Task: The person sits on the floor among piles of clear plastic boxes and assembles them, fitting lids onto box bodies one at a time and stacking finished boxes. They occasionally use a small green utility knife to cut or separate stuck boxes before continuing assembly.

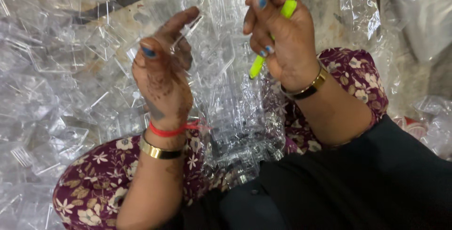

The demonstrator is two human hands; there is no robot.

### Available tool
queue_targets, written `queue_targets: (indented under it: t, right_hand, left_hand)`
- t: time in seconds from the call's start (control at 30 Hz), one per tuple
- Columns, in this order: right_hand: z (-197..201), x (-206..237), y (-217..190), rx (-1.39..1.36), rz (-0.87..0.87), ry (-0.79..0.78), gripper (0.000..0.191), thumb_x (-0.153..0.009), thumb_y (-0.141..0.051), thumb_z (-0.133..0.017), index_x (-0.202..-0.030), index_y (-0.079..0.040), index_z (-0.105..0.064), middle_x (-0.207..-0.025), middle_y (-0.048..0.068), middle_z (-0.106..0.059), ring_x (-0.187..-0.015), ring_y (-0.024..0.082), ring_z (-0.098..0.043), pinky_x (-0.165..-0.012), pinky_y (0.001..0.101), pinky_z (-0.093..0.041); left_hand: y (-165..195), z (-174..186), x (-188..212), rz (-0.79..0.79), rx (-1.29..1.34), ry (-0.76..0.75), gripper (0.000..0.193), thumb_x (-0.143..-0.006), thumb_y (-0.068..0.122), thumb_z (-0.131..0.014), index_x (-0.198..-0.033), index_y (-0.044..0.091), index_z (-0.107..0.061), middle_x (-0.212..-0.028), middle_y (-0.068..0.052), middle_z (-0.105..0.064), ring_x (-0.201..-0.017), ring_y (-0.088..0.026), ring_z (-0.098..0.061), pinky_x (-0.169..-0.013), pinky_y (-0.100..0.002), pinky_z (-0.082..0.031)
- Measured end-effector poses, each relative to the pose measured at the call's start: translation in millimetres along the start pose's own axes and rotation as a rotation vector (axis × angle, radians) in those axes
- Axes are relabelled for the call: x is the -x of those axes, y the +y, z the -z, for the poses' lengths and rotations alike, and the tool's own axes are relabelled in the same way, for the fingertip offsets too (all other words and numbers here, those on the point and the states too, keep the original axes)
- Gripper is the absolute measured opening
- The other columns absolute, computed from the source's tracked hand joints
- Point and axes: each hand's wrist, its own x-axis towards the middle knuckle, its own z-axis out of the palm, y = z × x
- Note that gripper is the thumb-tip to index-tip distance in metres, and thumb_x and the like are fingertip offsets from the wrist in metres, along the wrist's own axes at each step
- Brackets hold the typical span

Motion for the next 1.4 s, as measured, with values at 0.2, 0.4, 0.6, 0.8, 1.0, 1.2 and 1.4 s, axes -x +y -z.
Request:
queue_targets:
  t: [0.2, 0.4, 0.6, 0.8, 1.0, 1.2, 1.4]
  right_hand:
    - [-6, 14, 15, 0.012, 0.012, 0.037, 0.02, -0.112, -0.017, -0.069, -0.103, -0.001, -0.061, -0.094, 0.014, -0.069, -0.054, 0.009, -0.043, -0.049, 0.027, -0.036]
    - [-40, 84, -23, 0.328, 0.196, -0.348, 0.011, -0.112, -0.019, -0.068, -0.114, -0.008, -0.065, -0.097, 0.006, -0.069, -0.078, 0.012, -0.07, -0.05, 0.0235, -0.043]
    - [-41, 190, -80, 1.031, 0.112, -0.718, 0.037, -0.091, -0.025, -0.076, -0.125, -0.01, -0.07, -0.109, 0.004, -0.08, -0.07, 0.016, -0.064, -0.057, 0.029, -0.051]
    - [-32, 291, -33, 1.496, 0.145, -0.645, 0.069, -0.082, -0.032, -0.077, -0.143, -0.009, -0.054, -0.123, 0.014, -0.068, -0.101, 0.033, -0.069, -0.081, 0.0417, -0.055]
    - [-23, 302, -18, 1.379, 0.212, -0.76, 0.068, -0.08, -0.029, -0.081, -0.14, -0.008, -0.055, -0.127, 0.015, -0.066, -0.112, 0.034, -0.067, -0.092, 0.0404, -0.053]
    - [-28, 310, -26, 1.229, -0.312, -0.756, 0.059, -0.085, -0.031, -0.068, -0.143, -0.02, -0.059, -0.109, 0.008, -0.079, -0.097, 0.024, -0.079, -0.091, 0.0349, -0.06]
    - [-51, 323, -15, 1.426, -0.031, -1.044, 0.067, -0.076, -0.038, -0.083, -0.133, -0.012, -0.061, -0.109, 0.013, -0.074, -0.099, 0.031, -0.072, -0.084, 0.0402, -0.056]
  left_hand:
    - [5, 17, 9, -0.204, -0.045, 0.046, 0.042, -0.105, 0.047, -0.067, -0.107, 0.01, -0.048, -0.101, -0.006, -0.057, -0.079, -0.013, -0.054, -0.063, -0.028, -0.042]
    - [105, 10, 60, -0.304, 0.045, 0.107, 0.035, -0.102, 0.03, -0.07, -0.124, 0.01, -0.051, -0.091, -0.006, -0.054, -0.074, -0.014, -0.052, -0.063, -0.03, -0.043]
    - [240, -9, 220, 0.093, -0.392, 0.201, 0.056, -0.089, 0.017, -0.072, -0.143, 0.012, -0.055, -0.099, -0.008, -0.06, -0.08, -0.014, -0.058, -0.068, -0.029, -0.049]
    - [200, -30, 306, 0.533, -1.452, -0.037, 0.073, -0.077, 0.036, -0.078, -0.144, 0.018, -0.053, -0.123, -0.01, -0.07, -0.092, -0.024, -0.073, -0.082, -0.039, -0.056]
    - [176, -54, 345, 0.277, -1.281, -0.132, 0.079, -0.074, 0.025, -0.083, -0.146, 0.015, -0.051, -0.13, -0.013, -0.066, -0.096, -0.031, -0.071, -0.083, -0.039, -0.058]
    - [180, -46, 372, 0.309, -1.193, -0.139, 0.074, -0.075, 0.017, -0.083, -0.141, 0.015, -0.052, -0.126, -0.012, -0.069, -0.104, -0.027, -0.07, -0.087, -0.036, -0.057]
    - [151, -34, 395, 0.506, -0.8, -0.125, 0.072, -0.073, 0.005, -0.073, -0.14, 0.018, -0.051, -0.125, -0.009, -0.072, -0.112, -0.022, -0.071, -0.088, -0.034, -0.061]
